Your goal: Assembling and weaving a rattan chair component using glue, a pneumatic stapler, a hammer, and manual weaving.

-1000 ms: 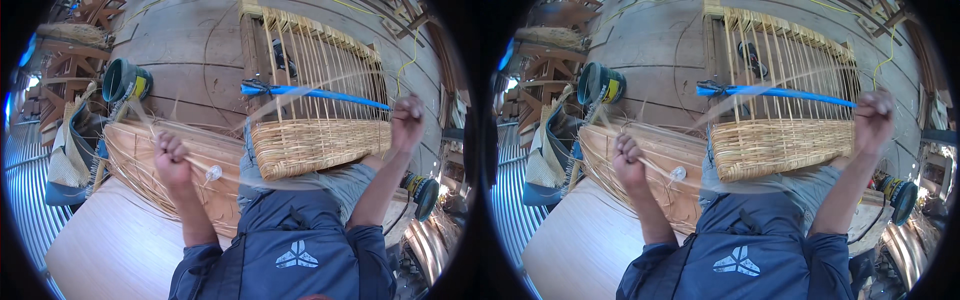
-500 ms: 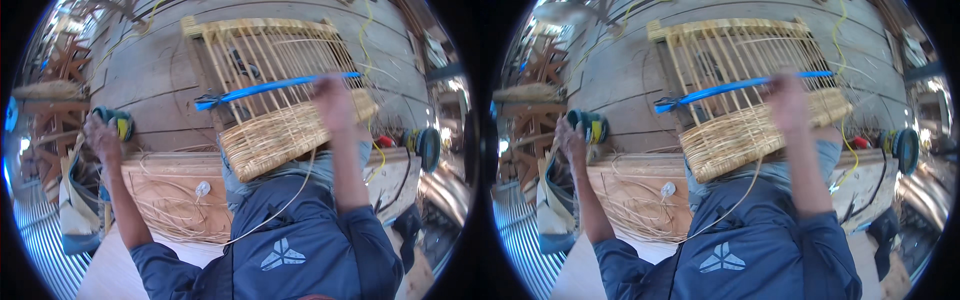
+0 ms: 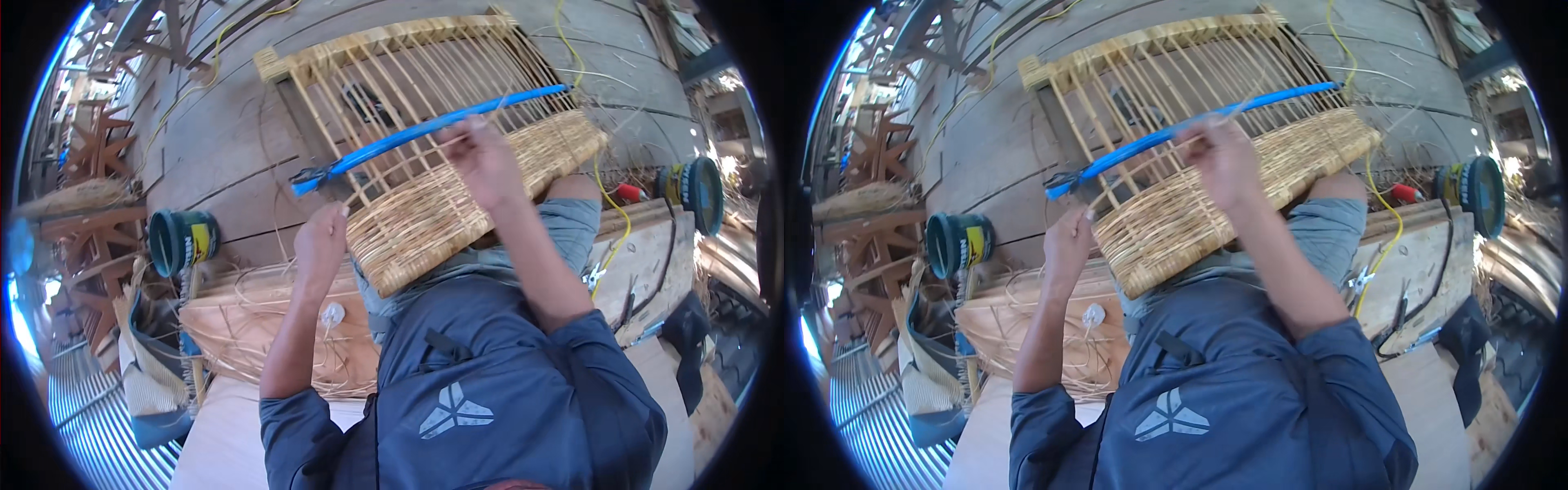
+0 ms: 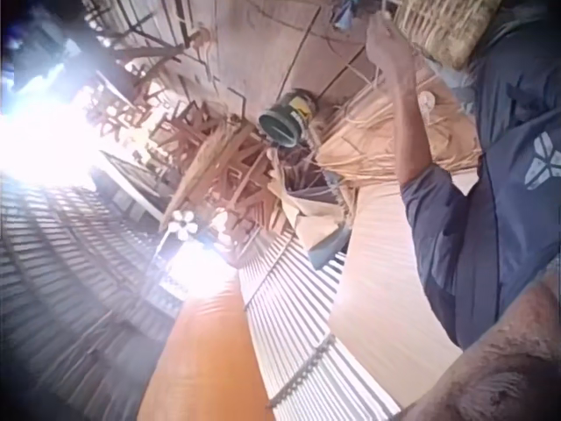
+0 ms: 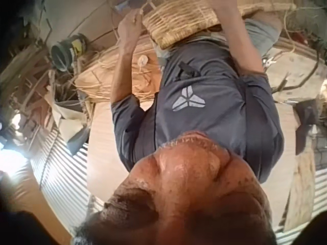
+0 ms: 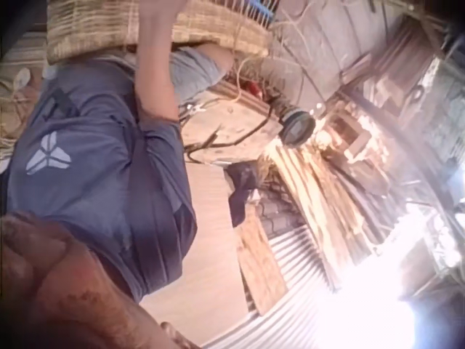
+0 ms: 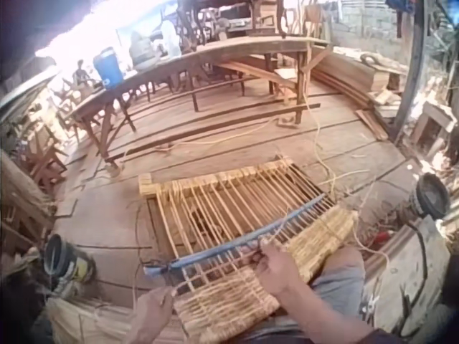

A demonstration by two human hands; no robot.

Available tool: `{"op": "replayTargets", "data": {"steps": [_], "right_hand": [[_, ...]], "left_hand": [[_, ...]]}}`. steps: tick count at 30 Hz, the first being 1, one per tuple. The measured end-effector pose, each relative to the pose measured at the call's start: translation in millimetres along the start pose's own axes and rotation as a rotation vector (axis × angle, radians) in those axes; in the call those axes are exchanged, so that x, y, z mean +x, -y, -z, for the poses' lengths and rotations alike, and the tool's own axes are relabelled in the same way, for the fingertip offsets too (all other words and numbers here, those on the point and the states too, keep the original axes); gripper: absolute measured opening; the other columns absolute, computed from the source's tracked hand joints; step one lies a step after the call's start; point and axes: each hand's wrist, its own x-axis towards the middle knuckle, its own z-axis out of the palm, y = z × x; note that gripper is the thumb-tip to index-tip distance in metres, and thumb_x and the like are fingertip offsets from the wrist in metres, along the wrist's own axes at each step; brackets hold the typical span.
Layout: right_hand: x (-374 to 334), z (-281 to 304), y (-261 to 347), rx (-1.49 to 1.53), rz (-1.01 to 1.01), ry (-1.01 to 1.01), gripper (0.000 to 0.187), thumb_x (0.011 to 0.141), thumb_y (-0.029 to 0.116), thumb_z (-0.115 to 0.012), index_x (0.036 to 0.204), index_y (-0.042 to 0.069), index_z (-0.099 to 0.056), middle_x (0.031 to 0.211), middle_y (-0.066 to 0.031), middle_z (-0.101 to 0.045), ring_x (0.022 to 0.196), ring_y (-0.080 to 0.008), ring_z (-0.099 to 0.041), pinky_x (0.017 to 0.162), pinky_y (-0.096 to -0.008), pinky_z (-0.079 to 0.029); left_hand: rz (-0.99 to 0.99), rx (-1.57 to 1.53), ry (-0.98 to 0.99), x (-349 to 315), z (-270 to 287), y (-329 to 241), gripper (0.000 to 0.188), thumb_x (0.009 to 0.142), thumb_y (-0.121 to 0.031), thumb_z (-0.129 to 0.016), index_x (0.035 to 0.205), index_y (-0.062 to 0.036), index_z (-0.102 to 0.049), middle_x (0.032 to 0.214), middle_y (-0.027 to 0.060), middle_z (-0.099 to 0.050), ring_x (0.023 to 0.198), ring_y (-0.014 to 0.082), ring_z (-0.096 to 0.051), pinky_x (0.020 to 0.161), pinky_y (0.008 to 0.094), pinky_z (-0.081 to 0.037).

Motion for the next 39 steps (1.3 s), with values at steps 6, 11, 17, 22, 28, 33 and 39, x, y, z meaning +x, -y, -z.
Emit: {"op": "replayTargets", "data": {"steps": [6,11,17,22,28,33,39], "right_hand": [[21.4,118.4,40.9,0.077,-0.034,-0.288,0.020,0.094,0.020,-0.049,0.078,0.008,-0.052,0.073,-0.0027,-0.054,0.075,-0.0194,-0.058,0.071,-0.0373,-0.051],[25.5,166.5,32.7,-0.104,-0.181,-0.378,0.007,0.092,0.014,-0.049,0.092,0.008,-0.053,0.079,-0.0018,-0.056,0.074,-0.0190,-0.059,0.065,-0.0392,-0.052],[27.2,169.0,-1.0,-0.096,-0.033,-0.384,0.010,0.092,0.011,-0.050,0.100,0.008,-0.055,0.083,-0.0036,-0.060,0.074,-0.0176,-0.062,0.060,-0.0355,-0.053],[25.3,190.2,-0.7,-0.114,0.060,-0.404,0.008,0.091,0.010,-0.054,0.099,0.008,-0.054,0.086,-0.0068,-0.060,0.074,-0.0188,-0.059,0.059,-0.0335,-0.053],[23.3,198.2,7.4,-0.118,0.121,-0.390,0.012,0.091,0.009,-0.054,0.102,0.007,-0.054,0.087,-0.0074,-0.061,0.079,-0.0209,-0.061,0.061,-0.0357,-0.054],[32.9,192.6,7.5,-0.045,0.031,-0.295,0.014,0.088,0.018,-0.061,0.097,0.009,-0.058,0.087,-0.0046,-0.062,0.079,-0.0189,-0.058,0.066,-0.0329,-0.049],[23.0,207.5,39.1,-0.107,0.132,-0.358,0.007,0.088,0.013,-0.061,0.091,0.008,-0.057,0.085,-0.0056,-0.062,0.069,-0.0166,-0.059,0.059,-0.0316,-0.051]], "left_hand": [[0.213,-0.397,-0.130,-16.6,46.0,55.0,0.017,0.088,-0.015,-0.058,0.082,0.0001,-0.061,0.070,0.0007,-0.053,0.066,0.0086,-0.045,0.059,0.0246,-0.037],[-0.128,0.010,-0.117,-41.9,91.1,27.9,0.009,0.073,-0.004,-0.067,0.074,-0.0009,-0.059,0.072,0.0061,-0.051,0.072,0.0176,-0.048,0.065,0.0276,-0.038],[-0.144,0.292,-0.093,-67.1,92.3,32.9,0.008,0.072,-0.008,-0.069,0.077,-0.0051,-0.064,0.077,0.0056,-0.061,0.076,0.0242,-0.052,0.073,0.0370,-0.041],[-0.046,0.199,-0.058,-67.0,85.1,50.0,0.009,0.076,-0.010,-0.068,0.081,-0.0031,-0.064,0.079,0.0093,-0.062,0.078,0.0279,-0.057,0.072,0.0375,-0.043],[-0.062,0.016,-0.084,-62.6,74.0,56.3,0.008,0.078,-0.007,-0.066,0.084,-0.0026,-0.064,0.080,0.0095,-0.061,0.074,0.0253,-0.058,0.068,0.0336,-0.045],[0.222,-0.033,-0.062,-82.2,94.8,91.8,0.018,0.087,-0.018,-0.056,0.083,-0.0013,-0.062,0.069,0.0063,-0.053,0.066,0.0161,-0.049,0.063,0.0282,-0.040],[0.426,-0.317,0.289,-66.8,91.2,138.6,0.034,0.087,-0.027,-0.052,0.063,-0.0037,-0.053,0.059,-0.0027,-0.047,0.061,0.0064,-0.042,0.058,0.0249,-0.035]]}}
